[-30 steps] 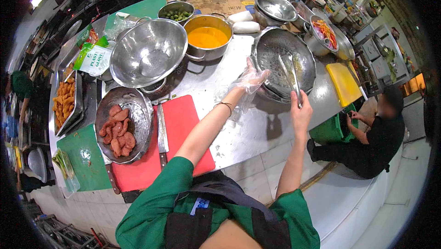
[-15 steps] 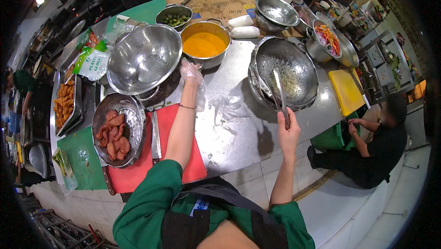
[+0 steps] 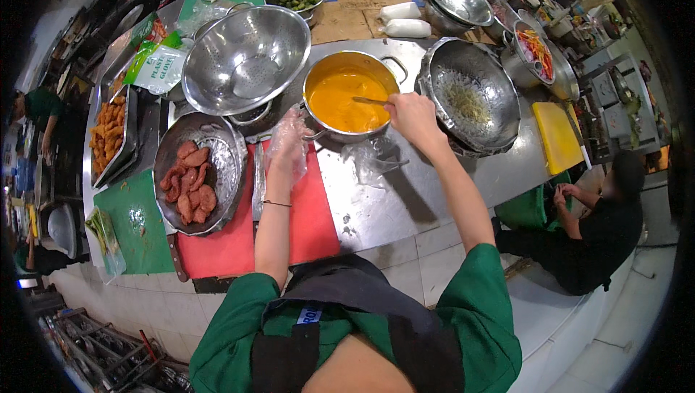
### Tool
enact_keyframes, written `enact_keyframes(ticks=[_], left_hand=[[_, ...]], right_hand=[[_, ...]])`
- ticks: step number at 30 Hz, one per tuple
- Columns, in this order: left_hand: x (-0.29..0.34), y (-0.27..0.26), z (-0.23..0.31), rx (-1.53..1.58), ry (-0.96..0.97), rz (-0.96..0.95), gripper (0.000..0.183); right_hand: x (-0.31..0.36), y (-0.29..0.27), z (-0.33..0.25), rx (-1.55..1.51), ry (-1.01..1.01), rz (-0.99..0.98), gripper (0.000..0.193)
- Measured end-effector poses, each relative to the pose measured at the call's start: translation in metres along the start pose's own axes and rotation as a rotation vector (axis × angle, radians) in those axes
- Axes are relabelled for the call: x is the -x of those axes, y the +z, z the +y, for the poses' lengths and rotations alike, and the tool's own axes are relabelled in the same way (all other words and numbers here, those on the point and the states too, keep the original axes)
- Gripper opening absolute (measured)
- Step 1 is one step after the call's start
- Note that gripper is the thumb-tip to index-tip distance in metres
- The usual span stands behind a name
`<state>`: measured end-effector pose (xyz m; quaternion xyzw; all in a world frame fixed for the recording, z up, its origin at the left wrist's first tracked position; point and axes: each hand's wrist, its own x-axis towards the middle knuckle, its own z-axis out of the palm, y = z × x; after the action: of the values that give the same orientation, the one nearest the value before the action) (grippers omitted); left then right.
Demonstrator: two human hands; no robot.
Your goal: The person assembles a meal in a plastic container by placing green beans and sliced vegetables, pouring a yellow sauce, and adding chopped fried chicken. The container is then sealed with a lid and carried to a counter.
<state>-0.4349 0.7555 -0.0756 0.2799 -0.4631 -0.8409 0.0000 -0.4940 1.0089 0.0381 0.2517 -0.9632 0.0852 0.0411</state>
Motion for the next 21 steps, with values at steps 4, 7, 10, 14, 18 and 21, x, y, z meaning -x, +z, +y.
enact_keyframes(ticks=[4, 7, 10, 14, 18, 21], left_hand=[[0.007, -0.018, 0.018, -0.116, -0.086, -0.086, 0.038], [0.002, -0.02, 0.017, -0.102, -0.044, -0.096, 0.034], [-0.002, -0.021, 0.013, -0.056, -0.031, -0.081, 0.028], [-0.003, -0.02, 0.011, -0.051, 0.013, -0.106, 0.03], [0.001, -0.019, 0.013, -0.093, 0.032, -0.097, 0.033], [0.003, -0.019, 0.014, -0.146, -0.017, -0.069, 0.034]], right_hand=[[-0.029, 0.025, -0.023, 0.111, 0.024, -0.065, 0.018], [-0.029, 0.022, -0.037, -0.037, -0.188, -0.243, 0.017], [-0.029, 0.002, -0.026, 0.181, -0.181, -0.473, 0.019], [-0.048, 0.004, -0.028, 0.308, -0.097, -0.273, 0.018], [-0.052, 0.015, -0.038, 0.139, -0.164, -0.334, 0.025], [-0.048, 0.009, -0.03, 0.212, -0.216, -0.507, 0.033]])
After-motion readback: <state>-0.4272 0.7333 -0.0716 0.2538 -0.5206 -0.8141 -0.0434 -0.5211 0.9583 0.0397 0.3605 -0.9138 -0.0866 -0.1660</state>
